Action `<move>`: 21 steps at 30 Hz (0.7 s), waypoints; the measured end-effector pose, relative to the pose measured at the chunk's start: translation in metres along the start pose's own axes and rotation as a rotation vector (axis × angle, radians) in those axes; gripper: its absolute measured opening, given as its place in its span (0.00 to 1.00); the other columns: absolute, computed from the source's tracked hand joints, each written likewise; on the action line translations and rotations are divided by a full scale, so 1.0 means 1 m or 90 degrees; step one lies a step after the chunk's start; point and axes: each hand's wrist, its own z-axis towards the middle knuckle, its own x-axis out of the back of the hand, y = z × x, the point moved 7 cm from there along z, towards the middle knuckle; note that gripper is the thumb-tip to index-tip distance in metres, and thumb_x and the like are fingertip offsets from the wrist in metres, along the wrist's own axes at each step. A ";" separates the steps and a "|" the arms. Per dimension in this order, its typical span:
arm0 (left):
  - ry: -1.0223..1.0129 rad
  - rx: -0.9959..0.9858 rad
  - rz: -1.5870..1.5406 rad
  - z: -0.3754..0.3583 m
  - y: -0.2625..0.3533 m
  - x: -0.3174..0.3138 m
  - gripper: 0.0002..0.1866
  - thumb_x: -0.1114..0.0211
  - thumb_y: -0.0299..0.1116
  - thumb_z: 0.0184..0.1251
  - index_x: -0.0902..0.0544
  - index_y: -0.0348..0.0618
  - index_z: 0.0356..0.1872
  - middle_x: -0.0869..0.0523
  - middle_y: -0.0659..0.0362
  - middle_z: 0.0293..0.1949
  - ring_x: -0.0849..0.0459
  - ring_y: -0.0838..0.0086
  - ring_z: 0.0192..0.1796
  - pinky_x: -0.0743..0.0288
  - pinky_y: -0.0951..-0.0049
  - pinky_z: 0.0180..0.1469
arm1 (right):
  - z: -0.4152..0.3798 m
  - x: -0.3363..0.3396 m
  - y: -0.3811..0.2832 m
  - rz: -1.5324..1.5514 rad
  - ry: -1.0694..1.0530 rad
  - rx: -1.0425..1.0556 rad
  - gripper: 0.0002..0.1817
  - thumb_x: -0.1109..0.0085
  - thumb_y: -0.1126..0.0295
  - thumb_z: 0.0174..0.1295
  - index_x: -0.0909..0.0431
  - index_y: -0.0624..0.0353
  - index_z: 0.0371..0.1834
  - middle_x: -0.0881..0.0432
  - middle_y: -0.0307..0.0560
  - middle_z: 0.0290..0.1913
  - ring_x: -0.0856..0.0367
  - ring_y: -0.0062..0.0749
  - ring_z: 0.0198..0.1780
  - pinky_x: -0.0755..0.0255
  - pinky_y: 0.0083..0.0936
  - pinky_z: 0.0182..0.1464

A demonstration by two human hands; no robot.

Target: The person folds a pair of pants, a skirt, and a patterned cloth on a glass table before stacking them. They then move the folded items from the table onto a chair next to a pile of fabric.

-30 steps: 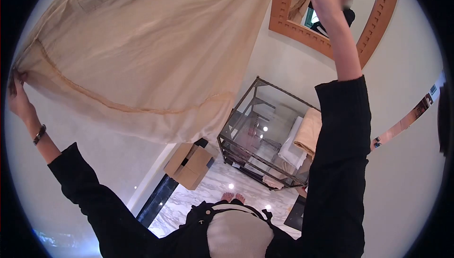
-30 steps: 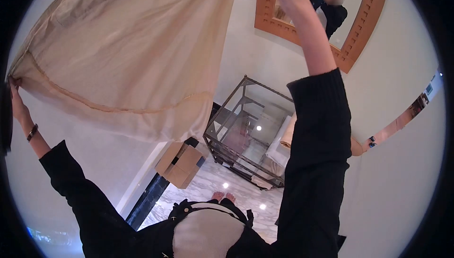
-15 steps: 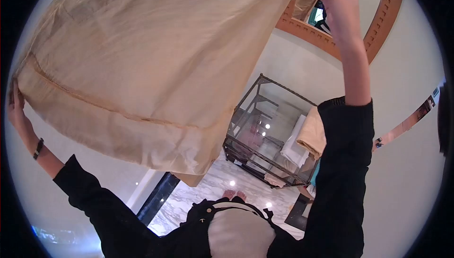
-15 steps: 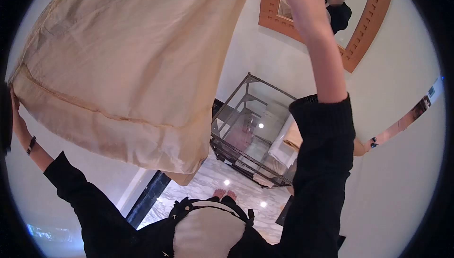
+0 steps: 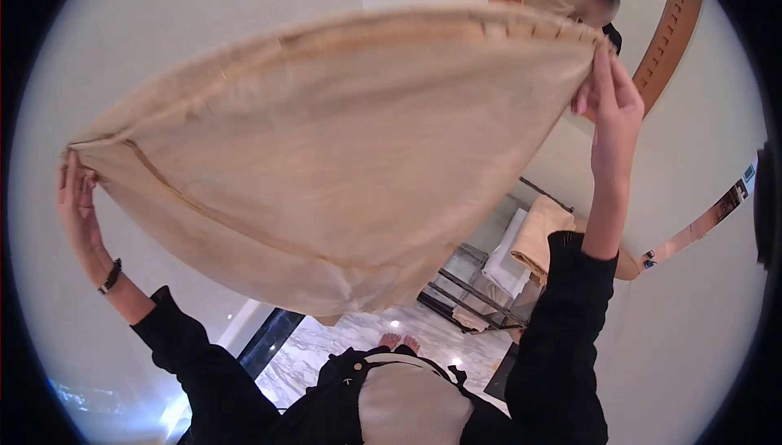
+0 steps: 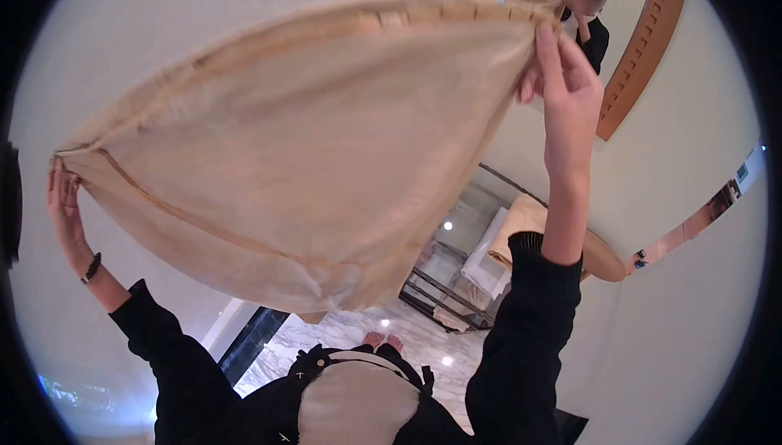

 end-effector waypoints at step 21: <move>0.606 -0.363 0.095 -0.230 0.085 -0.081 0.10 0.45 0.35 0.71 0.21 0.39 0.39 0.20 0.60 0.39 0.24 0.78 0.44 0.32 0.77 0.46 | -0.248 0.180 -0.089 0.194 -0.339 0.365 0.24 0.69 0.51 0.73 0.31 0.51 0.61 0.27 0.57 0.45 0.25 0.49 0.34 0.30 0.40 0.30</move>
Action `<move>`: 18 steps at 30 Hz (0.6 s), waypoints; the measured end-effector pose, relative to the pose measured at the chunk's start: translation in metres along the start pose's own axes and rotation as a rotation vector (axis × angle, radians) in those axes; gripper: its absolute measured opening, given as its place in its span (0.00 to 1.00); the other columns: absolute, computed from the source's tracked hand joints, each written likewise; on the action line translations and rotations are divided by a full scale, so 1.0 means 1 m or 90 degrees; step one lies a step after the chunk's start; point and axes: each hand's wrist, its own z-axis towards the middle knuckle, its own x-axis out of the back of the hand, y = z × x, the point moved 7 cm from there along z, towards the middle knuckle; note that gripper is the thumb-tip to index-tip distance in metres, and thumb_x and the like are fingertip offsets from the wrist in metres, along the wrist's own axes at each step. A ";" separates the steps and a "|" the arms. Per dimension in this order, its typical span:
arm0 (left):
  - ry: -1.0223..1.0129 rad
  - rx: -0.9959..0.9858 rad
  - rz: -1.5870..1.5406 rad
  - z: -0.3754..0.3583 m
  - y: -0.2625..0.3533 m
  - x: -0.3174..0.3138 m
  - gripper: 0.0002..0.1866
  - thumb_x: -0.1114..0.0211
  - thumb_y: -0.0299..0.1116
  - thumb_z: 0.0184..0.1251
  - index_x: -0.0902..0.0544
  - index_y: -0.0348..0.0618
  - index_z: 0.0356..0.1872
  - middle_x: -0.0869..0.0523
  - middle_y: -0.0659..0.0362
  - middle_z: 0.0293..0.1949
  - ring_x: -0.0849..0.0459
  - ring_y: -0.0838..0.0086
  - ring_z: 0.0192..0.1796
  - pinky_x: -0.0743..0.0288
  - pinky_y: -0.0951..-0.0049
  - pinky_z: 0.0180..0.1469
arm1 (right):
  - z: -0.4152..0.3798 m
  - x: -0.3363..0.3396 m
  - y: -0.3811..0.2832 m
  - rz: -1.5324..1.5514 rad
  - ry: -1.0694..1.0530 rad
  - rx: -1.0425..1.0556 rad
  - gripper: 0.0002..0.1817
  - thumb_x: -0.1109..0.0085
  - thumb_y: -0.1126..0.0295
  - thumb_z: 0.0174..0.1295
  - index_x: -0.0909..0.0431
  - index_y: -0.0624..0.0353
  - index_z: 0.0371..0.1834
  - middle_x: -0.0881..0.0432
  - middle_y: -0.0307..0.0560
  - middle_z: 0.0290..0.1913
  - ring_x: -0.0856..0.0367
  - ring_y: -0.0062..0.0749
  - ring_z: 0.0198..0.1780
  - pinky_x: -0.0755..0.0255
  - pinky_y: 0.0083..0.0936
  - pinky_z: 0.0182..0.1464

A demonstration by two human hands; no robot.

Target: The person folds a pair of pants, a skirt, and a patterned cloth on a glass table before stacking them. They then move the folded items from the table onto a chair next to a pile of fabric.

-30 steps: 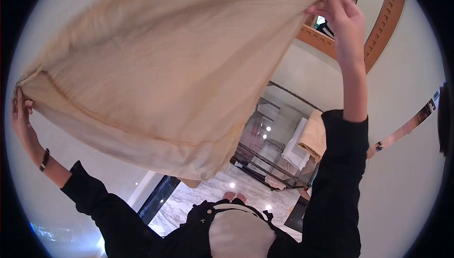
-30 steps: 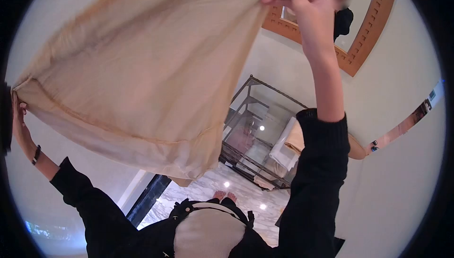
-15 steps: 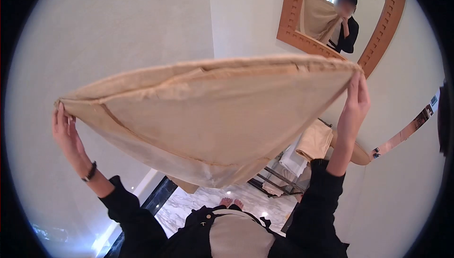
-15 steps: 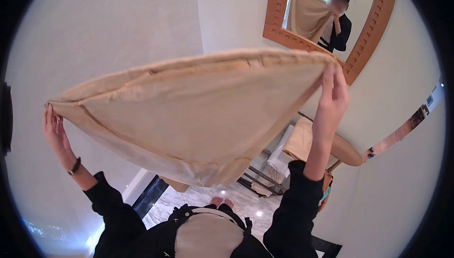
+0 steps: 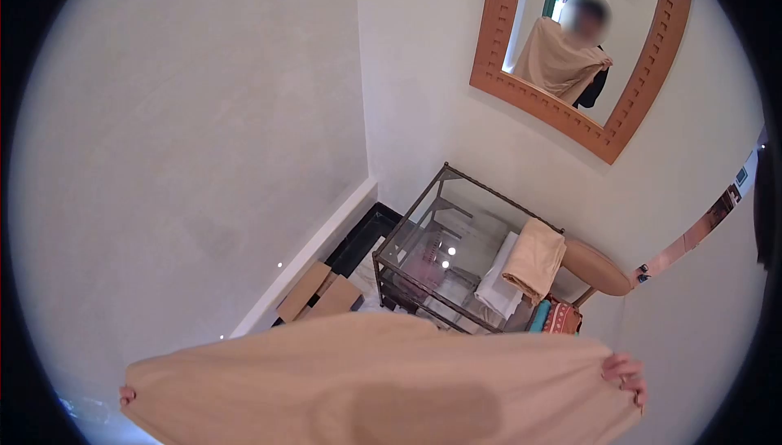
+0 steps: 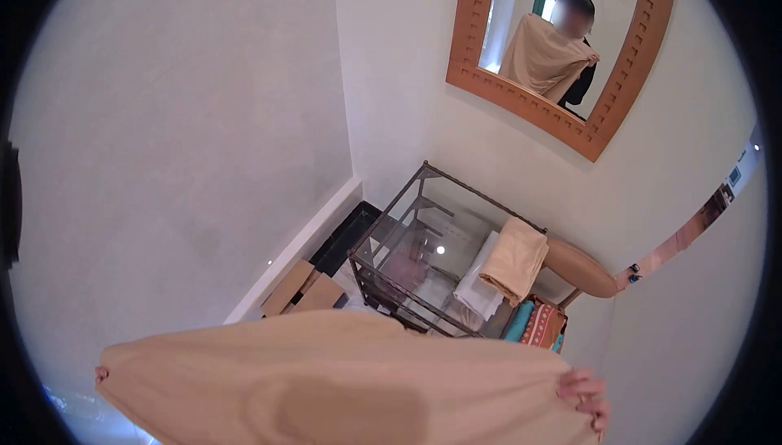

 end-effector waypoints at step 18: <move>-0.723 0.688 -0.456 -0.214 0.144 -0.145 0.06 0.52 0.27 0.68 0.28 0.36 0.37 0.30 0.59 0.38 0.34 0.74 0.38 0.37 0.75 0.47 | 0.129 -0.197 0.199 -0.091 0.309 -0.318 0.12 0.44 0.69 0.68 0.30 0.62 0.50 0.27 0.52 0.42 0.27 0.35 0.38 0.30 0.30 0.41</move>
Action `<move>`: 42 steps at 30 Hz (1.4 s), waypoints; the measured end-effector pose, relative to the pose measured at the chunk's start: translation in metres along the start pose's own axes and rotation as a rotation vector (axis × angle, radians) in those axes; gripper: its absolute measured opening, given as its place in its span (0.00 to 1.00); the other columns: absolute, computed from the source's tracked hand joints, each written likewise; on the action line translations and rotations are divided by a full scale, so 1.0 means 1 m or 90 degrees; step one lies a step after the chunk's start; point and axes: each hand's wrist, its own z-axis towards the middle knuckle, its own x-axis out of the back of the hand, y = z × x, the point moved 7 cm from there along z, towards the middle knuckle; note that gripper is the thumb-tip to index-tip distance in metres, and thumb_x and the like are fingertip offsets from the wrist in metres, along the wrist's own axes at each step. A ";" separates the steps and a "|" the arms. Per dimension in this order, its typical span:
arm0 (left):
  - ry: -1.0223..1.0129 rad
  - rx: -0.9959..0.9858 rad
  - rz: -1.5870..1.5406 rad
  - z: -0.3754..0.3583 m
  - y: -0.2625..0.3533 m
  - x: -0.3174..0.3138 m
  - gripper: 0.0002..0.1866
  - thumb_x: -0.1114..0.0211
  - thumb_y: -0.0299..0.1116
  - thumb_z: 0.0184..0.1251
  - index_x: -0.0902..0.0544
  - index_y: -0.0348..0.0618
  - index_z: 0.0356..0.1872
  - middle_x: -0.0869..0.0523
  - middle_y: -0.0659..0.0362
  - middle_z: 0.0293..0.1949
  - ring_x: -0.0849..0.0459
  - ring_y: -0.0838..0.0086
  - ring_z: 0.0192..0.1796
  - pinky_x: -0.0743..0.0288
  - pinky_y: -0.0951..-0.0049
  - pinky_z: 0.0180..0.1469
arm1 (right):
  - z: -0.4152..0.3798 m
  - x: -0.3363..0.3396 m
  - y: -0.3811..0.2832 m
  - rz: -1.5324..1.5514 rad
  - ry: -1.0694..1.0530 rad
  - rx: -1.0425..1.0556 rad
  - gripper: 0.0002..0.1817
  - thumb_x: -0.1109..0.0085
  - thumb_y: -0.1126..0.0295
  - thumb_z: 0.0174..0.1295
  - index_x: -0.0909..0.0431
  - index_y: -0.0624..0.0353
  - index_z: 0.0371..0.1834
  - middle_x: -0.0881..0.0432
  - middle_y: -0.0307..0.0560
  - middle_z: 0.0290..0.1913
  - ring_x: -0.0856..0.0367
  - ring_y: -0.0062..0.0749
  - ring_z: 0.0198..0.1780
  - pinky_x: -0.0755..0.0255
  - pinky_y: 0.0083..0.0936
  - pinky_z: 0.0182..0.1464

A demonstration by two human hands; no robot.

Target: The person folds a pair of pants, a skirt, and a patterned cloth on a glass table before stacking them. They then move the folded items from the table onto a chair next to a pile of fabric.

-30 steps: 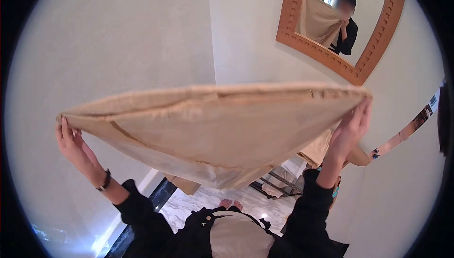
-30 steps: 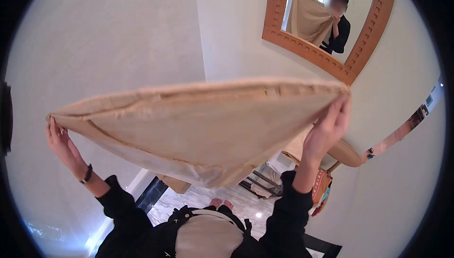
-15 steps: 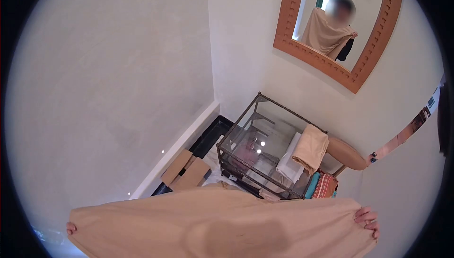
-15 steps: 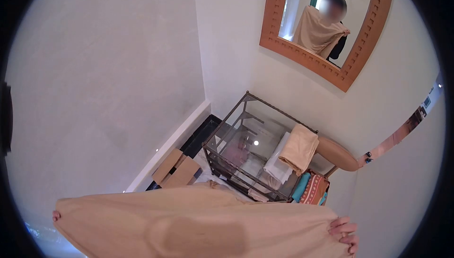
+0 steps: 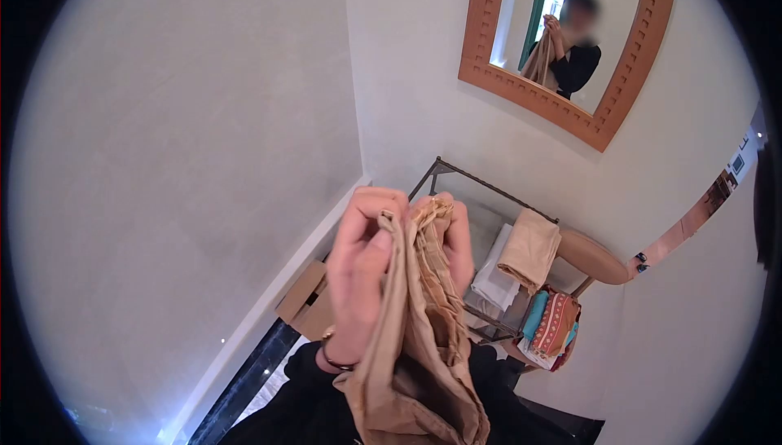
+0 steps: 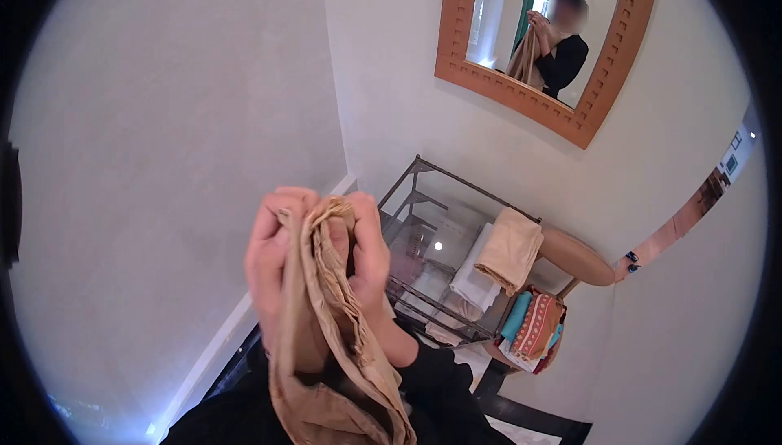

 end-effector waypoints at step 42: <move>-0.581 -0.209 0.724 -0.015 0.050 0.043 0.15 0.23 0.31 0.46 0.23 0.37 0.24 0.21 0.52 0.35 0.18 0.63 0.51 0.35 0.46 0.67 | 0.045 0.116 0.042 -0.119 0.325 -0.053 0.18 0.62 0.59 0.78 0.30 0.63 0.39 0.30 0.33 0.31 0.36 0.13 0.33 0.37 0.14 0.36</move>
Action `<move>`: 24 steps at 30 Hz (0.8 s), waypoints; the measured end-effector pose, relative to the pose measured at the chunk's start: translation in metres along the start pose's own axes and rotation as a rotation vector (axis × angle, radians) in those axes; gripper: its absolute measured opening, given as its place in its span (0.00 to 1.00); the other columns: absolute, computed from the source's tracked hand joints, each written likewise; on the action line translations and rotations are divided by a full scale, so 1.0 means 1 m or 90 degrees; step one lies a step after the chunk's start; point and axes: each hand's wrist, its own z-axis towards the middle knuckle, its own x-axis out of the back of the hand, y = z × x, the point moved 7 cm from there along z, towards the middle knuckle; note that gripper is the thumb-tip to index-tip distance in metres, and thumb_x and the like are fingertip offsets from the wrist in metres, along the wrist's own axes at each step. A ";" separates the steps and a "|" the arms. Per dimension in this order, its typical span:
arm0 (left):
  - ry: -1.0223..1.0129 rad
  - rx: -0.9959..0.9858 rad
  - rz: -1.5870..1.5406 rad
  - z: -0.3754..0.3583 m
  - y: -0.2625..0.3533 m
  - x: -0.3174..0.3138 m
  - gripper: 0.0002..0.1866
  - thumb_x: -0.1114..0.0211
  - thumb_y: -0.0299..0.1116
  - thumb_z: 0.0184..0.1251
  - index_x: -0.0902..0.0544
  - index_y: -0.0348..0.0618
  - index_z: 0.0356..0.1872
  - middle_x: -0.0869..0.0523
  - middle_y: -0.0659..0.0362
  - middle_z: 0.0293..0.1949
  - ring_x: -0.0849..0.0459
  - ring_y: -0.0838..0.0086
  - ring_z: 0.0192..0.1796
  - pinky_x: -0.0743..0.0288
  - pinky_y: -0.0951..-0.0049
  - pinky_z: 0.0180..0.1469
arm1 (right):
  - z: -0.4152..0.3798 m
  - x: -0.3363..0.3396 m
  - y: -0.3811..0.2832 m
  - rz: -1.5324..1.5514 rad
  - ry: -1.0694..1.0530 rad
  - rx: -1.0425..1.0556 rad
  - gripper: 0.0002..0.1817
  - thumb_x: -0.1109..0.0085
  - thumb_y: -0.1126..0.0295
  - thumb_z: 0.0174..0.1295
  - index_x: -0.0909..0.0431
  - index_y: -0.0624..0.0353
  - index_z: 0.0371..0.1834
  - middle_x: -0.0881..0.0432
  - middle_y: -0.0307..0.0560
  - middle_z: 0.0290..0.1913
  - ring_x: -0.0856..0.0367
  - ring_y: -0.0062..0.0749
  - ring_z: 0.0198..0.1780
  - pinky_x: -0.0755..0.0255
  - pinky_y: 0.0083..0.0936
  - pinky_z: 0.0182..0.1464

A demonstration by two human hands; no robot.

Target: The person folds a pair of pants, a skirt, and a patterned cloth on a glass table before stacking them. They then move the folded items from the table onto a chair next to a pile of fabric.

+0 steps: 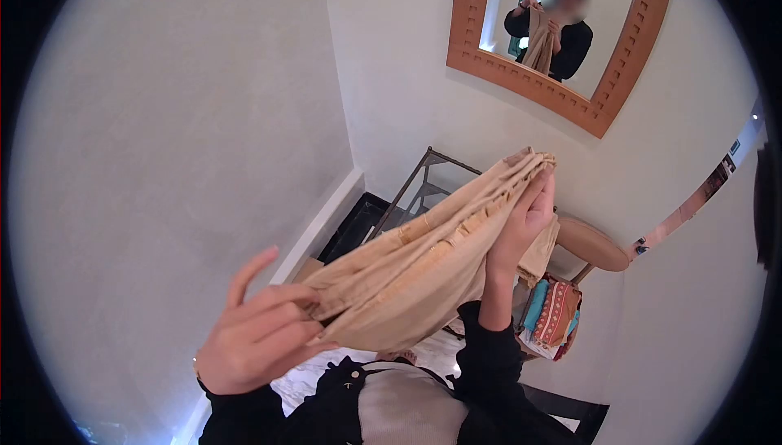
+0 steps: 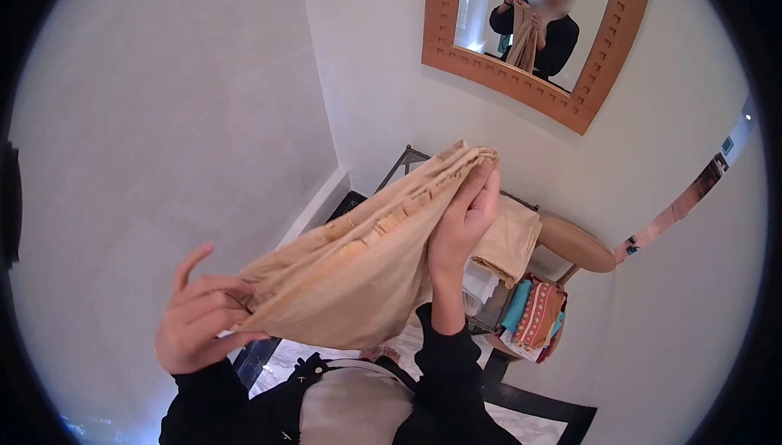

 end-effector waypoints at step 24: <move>0.226 0.324 0.080 -0.004 -0.189 0.211 0.31 0.38 0.34 0.71 0.36 0.32 0.69 0.21 0.52 0.58 0.22 0.72 0.58 0.30 0.69 0.60 | 0.102 -0.194 -0.040 -0.037 -0.580 0.101 0.27 0.53 0.50 0.73 0.22 0.67 0.54 0.19 0.44 0.38 0.21 0.25 0.43 0.26 0.28 0.50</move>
